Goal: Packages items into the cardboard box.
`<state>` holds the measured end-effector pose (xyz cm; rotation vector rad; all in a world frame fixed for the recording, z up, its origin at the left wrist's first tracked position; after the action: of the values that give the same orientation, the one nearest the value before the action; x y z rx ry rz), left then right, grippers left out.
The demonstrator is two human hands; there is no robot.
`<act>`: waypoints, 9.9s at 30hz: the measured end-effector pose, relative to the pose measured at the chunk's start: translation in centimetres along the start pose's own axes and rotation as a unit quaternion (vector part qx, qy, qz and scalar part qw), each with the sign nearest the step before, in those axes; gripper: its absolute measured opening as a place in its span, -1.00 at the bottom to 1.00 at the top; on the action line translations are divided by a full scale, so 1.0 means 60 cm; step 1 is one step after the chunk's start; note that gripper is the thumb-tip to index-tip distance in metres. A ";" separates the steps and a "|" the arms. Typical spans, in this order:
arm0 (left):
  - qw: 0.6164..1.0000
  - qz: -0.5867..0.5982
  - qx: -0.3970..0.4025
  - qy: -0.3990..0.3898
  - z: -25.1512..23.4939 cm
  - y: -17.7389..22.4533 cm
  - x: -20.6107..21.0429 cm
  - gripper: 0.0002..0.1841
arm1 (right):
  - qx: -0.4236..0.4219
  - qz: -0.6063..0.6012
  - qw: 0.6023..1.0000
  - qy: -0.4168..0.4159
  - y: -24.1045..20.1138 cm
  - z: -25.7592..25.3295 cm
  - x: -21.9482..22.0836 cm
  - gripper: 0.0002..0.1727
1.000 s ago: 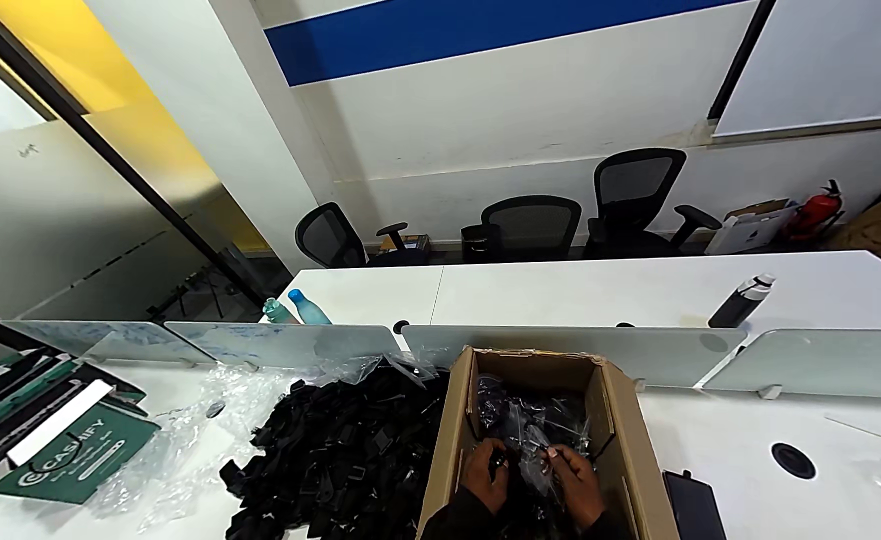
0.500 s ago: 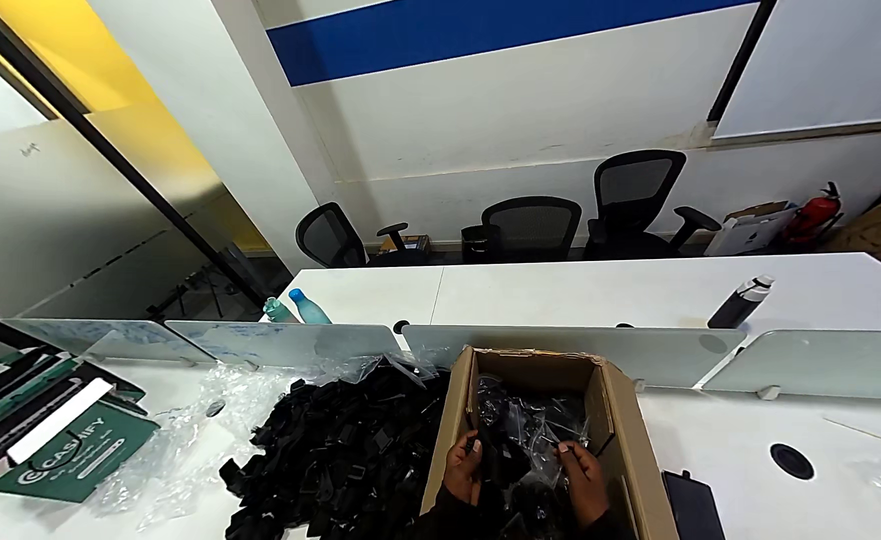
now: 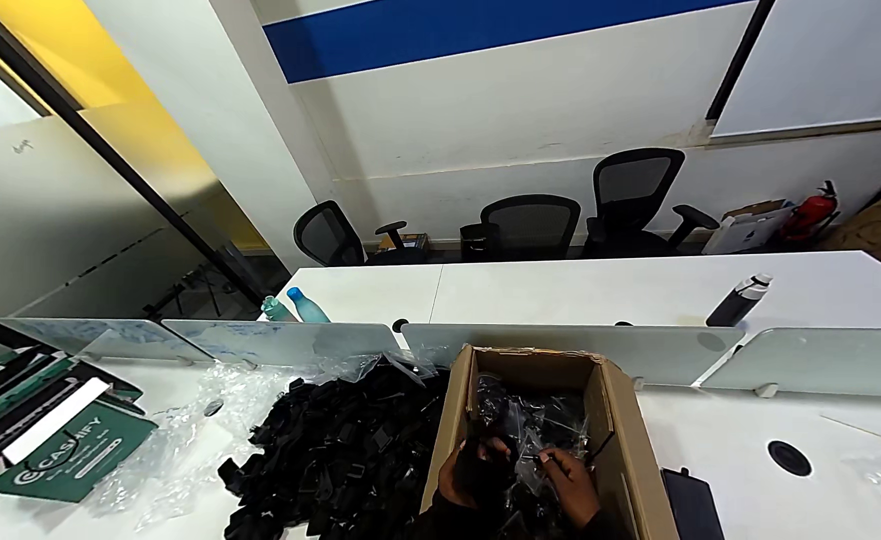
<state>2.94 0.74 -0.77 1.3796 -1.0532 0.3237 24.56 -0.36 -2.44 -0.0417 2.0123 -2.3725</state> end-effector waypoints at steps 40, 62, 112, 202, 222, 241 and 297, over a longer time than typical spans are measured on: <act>0.889 -0.389 -0.075 0.230 0.000 -0.017 0.021 -0.66 | -0.082 -0.277 0.943 -0.166 0.007 0.015 0.018 -0.70; 0.793 -0.580 -0.134 0.128 -0.002 -0.016 0.021 -0.75 | -0.027 -0.374 0.926 -0.050 -0.006 0.006 0.001 -0.74; 0.871 -0.423 -0.157 0.194 -0.001 -0.013 0.014 -0.71 | 0.060 0.153 0.984 -0.069 -0.009 0.015 0.023 -0.42; 0.840 -0.527 -0.077 0.107 -0.002 -0.019 0.013 -0.67 | 0.040 0.006 0.999 0.023 -0.018 0.012 0.000 -0.75; 0.722 -0.686 0.001 0.087 -0.001 -0.015 0.035 -0.40 | -0.052 -0.058 0.997 0.029 -0.029 0.019 0.018 0.01; 0.700 -0.704 0.105 0.050 0.010 -0.024 0.028 -0.24 | -0.031 -0.157 0.986 -0.052 -0.021 0.005 0.010 -0.49; 0.727 -0.655 -0.085 0.189 -0.005 -0.016 0.026 -0.19 | -0.236 0.217 0.944 0.082 -0.013 0.017 0.000 -0.72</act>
<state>4.59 0.19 -0.15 1.4744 0.3762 -0.5314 24.63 -1.24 -1.51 0.5435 2.3156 -1.6473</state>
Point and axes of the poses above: each hand's wrist, its own z-axis away from the middle knuckle, its own x-axis out of the palm, y = z × x, the point moved 2 cm from there along -z, towards the middle knuckle, and after that the axes turned 9 degrees about -z, right-handed, at the moved point
